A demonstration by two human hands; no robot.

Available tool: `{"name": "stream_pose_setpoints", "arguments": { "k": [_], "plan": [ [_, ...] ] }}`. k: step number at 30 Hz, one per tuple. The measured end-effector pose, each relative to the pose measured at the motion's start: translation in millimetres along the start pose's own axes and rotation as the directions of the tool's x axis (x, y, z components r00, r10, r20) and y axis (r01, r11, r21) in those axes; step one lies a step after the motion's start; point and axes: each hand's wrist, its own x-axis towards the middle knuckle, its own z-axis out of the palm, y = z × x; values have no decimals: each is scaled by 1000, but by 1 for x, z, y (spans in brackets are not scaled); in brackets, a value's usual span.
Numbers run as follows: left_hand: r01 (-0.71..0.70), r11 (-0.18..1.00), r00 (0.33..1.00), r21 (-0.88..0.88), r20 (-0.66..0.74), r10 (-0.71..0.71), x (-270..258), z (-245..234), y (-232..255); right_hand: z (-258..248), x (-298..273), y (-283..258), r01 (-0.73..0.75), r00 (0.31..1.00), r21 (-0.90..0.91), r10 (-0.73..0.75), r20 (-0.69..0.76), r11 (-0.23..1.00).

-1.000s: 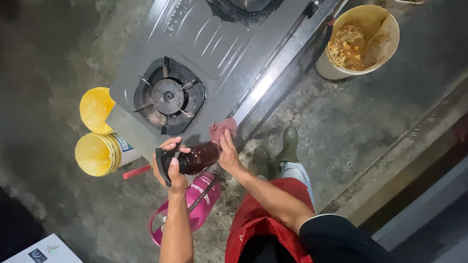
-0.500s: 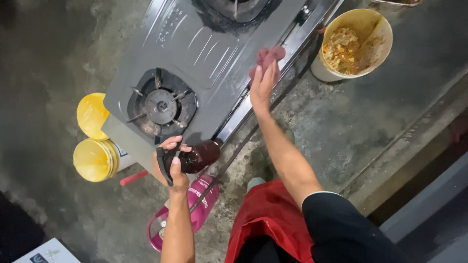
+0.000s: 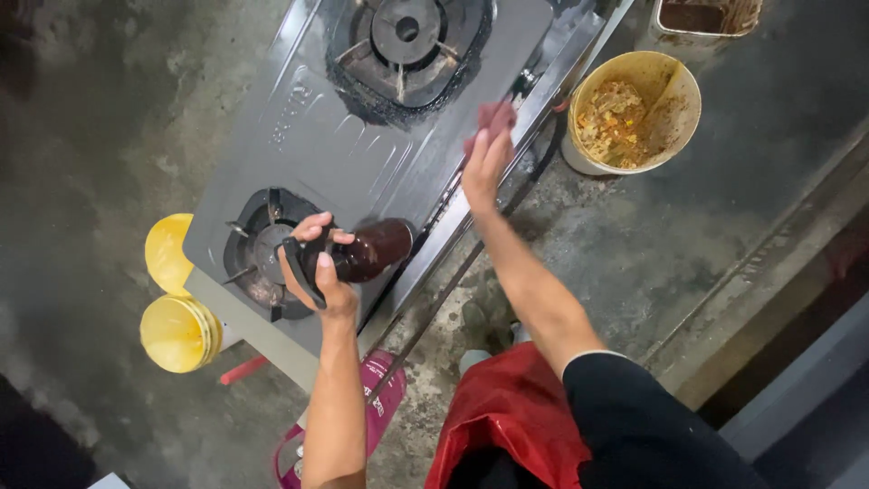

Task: The person sprays cleaning solution from a bottle and wipes multiple stainless steel stovetops with a cloth. They move between different burners and stovetop units, repeatedly spraying and wiping the surfaces.

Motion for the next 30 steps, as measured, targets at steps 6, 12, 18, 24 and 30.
{"name": "stream_pose_setpoints", "arguments": {
  "k": [6,12,18,24,30],
  "plan": [
    [163,987,987,9,3,-163,14,27,-14,-12,69,18,-4,993,108,17,-116,994],
    [6,996,1000,87,-14,-5,28,51,-31,-28,-33,-37,-188,978,165,170,121,968],
    [27,993,1000,116,-5,-27,27,61,-45,-2,-63,77,-40,969,45,28,246,998],
    [63,994,998,94,-21,-62,27,61,-57,-7,73,18,18,1000,-42,-19,-2,999],
    [86,992,996,95,-5,-86,28,60,-58,-3,107,70,47,987,-26,-50,-154,999]
  ]
}}
